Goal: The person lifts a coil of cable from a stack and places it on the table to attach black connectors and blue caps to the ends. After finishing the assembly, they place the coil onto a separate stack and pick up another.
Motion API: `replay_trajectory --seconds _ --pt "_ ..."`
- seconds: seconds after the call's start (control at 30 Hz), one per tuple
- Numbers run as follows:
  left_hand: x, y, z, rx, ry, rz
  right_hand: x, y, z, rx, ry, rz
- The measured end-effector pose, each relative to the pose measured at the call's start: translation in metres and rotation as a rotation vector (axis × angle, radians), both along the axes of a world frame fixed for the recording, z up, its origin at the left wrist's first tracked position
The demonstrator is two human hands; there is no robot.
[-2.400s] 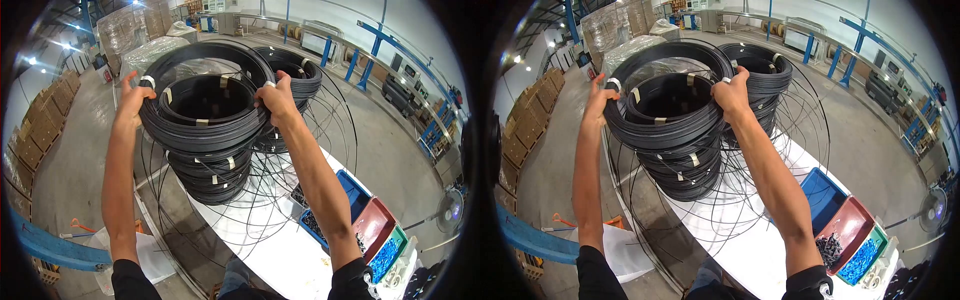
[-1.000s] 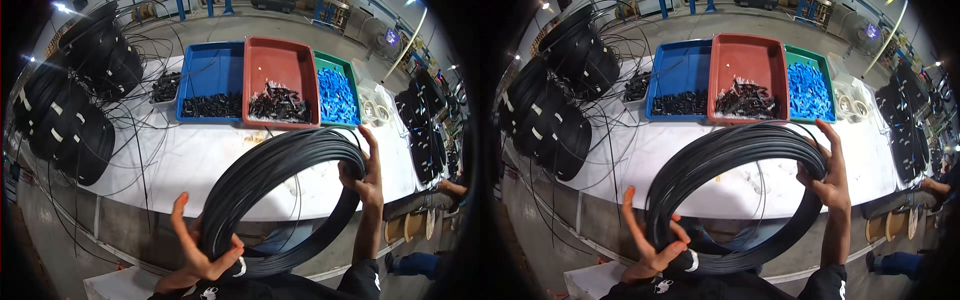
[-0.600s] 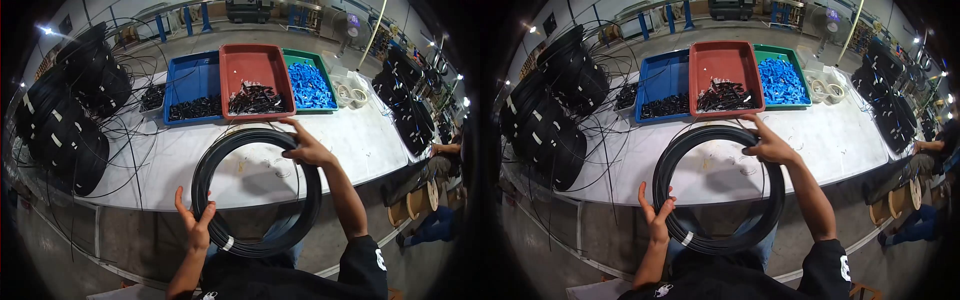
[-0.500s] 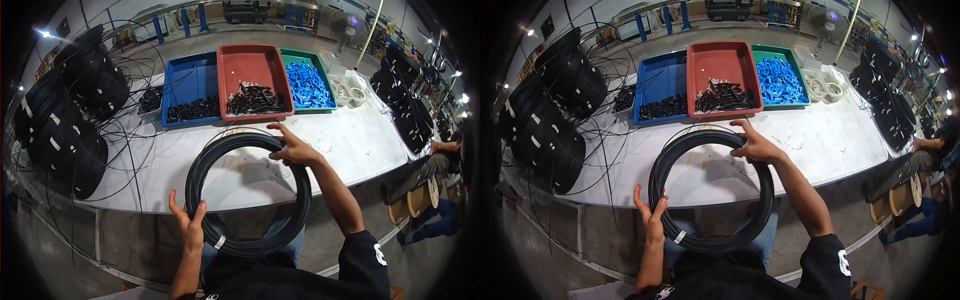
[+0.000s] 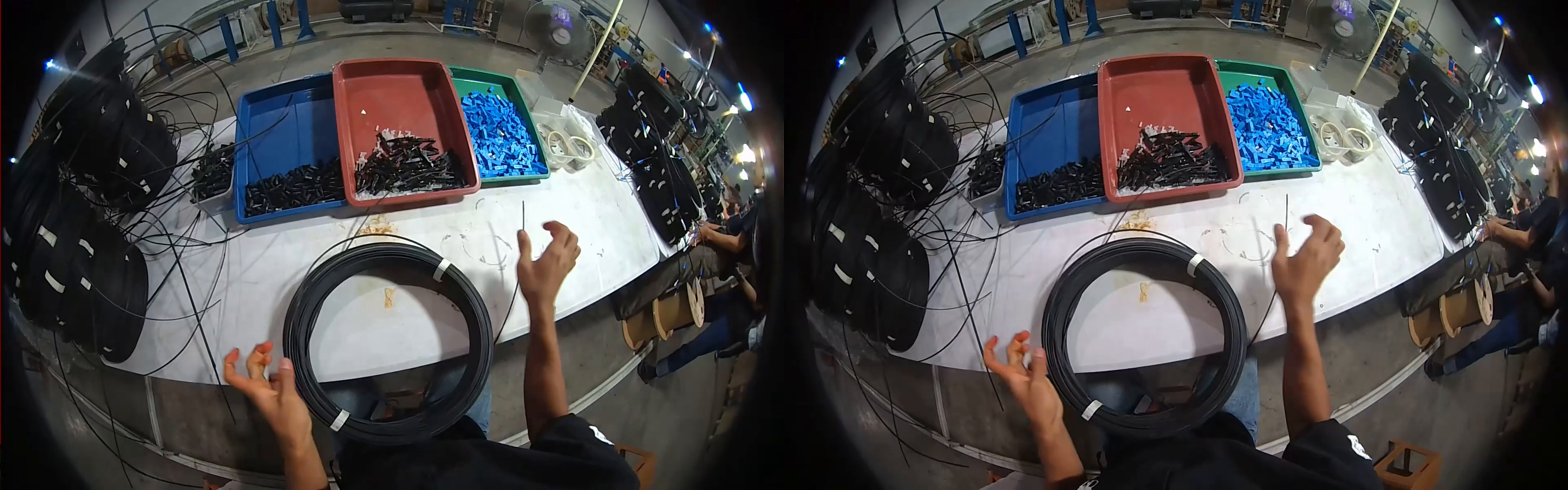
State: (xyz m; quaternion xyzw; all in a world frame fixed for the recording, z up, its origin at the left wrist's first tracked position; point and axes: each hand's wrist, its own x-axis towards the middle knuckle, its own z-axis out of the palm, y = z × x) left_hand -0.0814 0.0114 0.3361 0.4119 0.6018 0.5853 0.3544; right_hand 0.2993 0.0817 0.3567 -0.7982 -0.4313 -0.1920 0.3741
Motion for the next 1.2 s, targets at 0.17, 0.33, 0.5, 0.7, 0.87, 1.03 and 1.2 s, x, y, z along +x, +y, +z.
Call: replay_trajectory --seconds 0.17,0.33,0.5,0.7,0.87,1.03,1.2 --pt "0.0 0.043 0.026 0.214 0.463 -0.004 0.018 0.004 -0.037 -0.319 0.273 0.158" --pt "-0.025 0.071 -0.004 0.17 0.417 -0.385 0.03 0.004 -0.04 -0.194 0.525 0.236" --pt "-0.009 0.088 0.005 -0.006 0.14 -0.571 -0.002 -0.017 -0.012 0.271 1.162 0.368" --pt "-0.004 0.091 0.004 0.047 0.271 -0.605 0.008 0.016 -0.034 0.568 1.098 0.485" --pt "0.03 0.086 -0.003 0.049 0.206 -0.598 0.036 0.056 -0.04 0.445 1.011 0.571" --pt "0.068 0.065 -0.007 0.074 0.232 -0.566 0.068 0.095 -0.03 0.294 0.682 0.544" --pt "0.077 0.044 -0.003 0.081 0.175 -0.53 0.058 0.136 -0.014 0.193 0.467 0.682"
